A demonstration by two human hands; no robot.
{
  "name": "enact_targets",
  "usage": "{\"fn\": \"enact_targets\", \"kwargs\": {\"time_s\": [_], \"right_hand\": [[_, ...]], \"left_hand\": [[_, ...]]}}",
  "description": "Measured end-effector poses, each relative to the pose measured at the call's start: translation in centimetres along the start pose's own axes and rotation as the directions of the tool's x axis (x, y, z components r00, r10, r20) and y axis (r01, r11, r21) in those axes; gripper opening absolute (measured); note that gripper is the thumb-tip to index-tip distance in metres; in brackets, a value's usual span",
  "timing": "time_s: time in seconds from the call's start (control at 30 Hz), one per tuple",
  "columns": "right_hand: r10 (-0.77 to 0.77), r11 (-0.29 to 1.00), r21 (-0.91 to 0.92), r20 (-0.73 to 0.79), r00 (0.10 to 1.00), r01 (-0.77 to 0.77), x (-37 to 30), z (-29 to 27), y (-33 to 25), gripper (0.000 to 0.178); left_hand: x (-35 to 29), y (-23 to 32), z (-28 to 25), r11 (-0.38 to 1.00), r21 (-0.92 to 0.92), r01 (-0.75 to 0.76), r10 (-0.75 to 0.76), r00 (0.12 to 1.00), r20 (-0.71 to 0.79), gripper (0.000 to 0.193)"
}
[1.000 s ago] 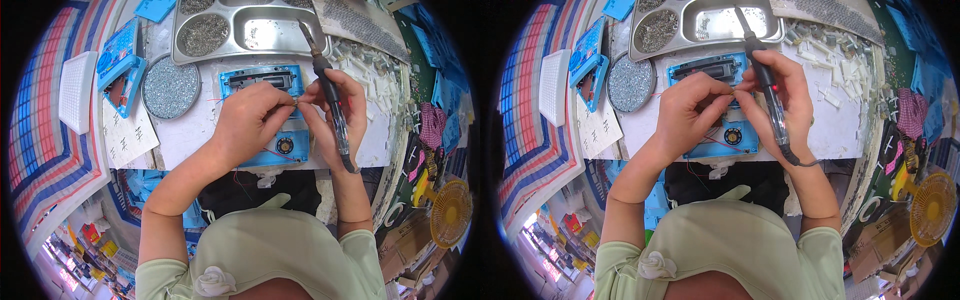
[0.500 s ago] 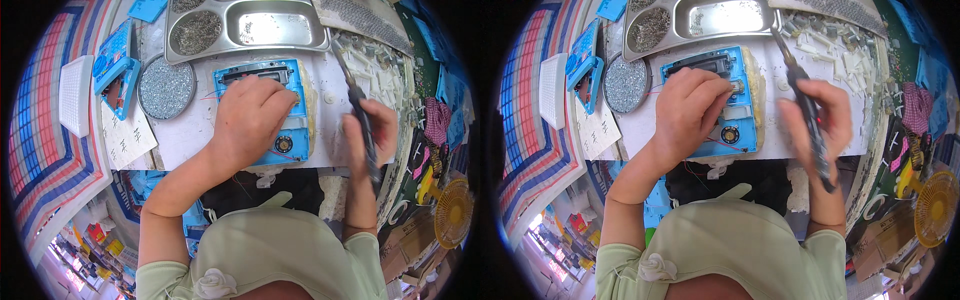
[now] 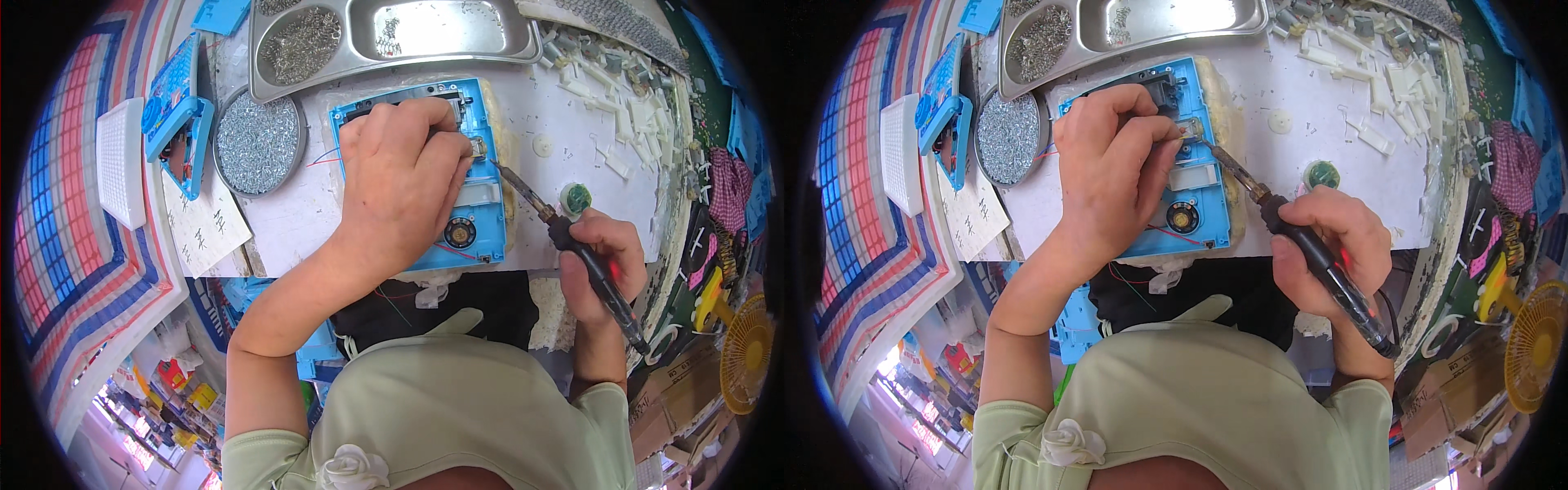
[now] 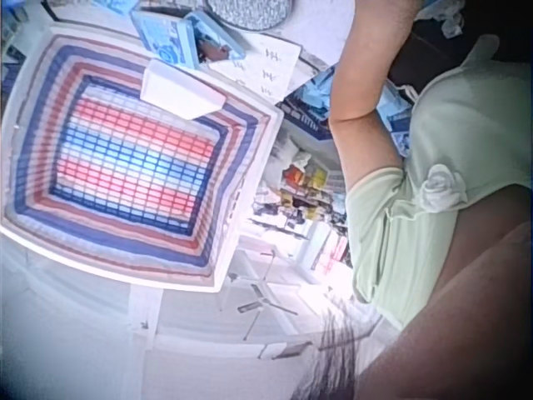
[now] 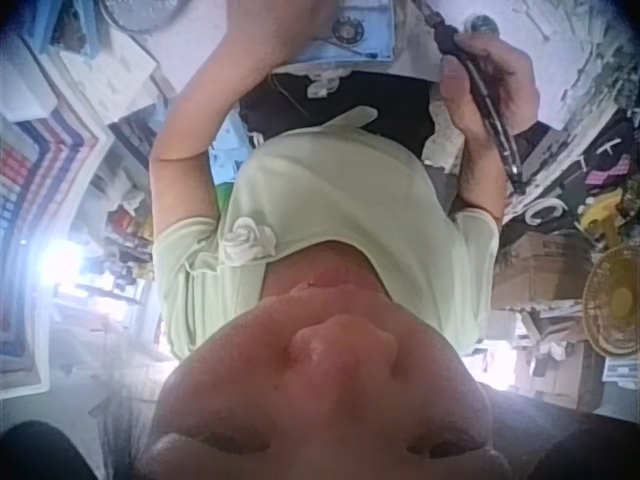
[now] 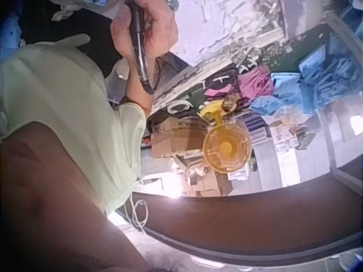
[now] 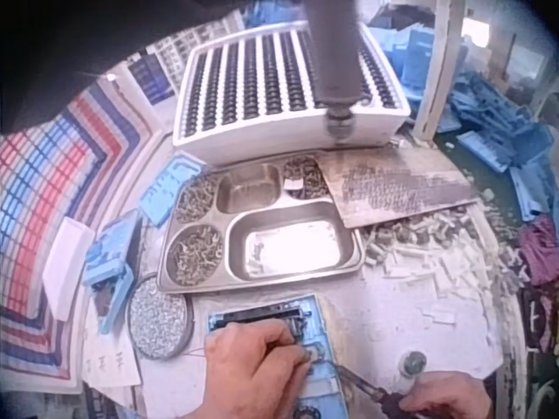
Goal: The recorder is assembling an electronic device by soldering wires, installing components like a speaker, and securing the blue plastic casing with an electric screwdriver.
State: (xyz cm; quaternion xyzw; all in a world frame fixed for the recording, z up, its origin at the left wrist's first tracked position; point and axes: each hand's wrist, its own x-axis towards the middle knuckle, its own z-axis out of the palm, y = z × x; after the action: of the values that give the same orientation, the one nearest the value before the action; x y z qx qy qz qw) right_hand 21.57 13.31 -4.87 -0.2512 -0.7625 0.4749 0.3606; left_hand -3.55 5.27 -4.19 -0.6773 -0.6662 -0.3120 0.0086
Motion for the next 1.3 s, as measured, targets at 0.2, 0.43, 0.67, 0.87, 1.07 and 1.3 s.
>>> {"fn": "enact_targets", "kwargs": {"time_s": [0.2,0.43,0.67,0.87,1.07,1.3], "right_hand": [[0.005,1.000,0.007,0.020,1.000,-0.005,0.6,0.3,-0.3,0.029],[-0.023,0.999,0.048,0.014,1.000,0.023,0.7,0.6,0.0,0.029],[-0.148,0.987,-0.061,0.037,0.988,0.150,1.4,0.9,0.1,0.032],[-0.236,0.957,-0.152,0.091,0.967,0.248,2.2,1.2,-0.8,0.032],[-0.223,0.964,-0.125,0.089,0.971,0.233,1.9,0.9,-0.8,0.032],[-0.244,0.957,-0.137,0.090,0.966,0.254,2.0,1.2,-0.5,0.030]], "left_hand": [[0.1,0.0,-0.1,1.000,0.001,-0.005,0.005,1.000,-0.001,0.024],[0.0,0.1,0.0,1.000,0.002,-0.004,0.004,1.000,-0.009,0.024],[0.0,0.2,0.0,1.000,-0.003,0.002,-0.002,1.000,-0.019,0.024],[-0.1,0.2,0.1,1.000,0.009,0.005,-0.005,1.000,-0.019,0.024],[-0.3,0.0,0.3,1.000,0.005,-0.007,0.008,0.999,-0.036,0.024],[-0.2,0.1,0.2,1.000,0.010,-0.004,0.004,0.999,-0.033,0.024]]}}
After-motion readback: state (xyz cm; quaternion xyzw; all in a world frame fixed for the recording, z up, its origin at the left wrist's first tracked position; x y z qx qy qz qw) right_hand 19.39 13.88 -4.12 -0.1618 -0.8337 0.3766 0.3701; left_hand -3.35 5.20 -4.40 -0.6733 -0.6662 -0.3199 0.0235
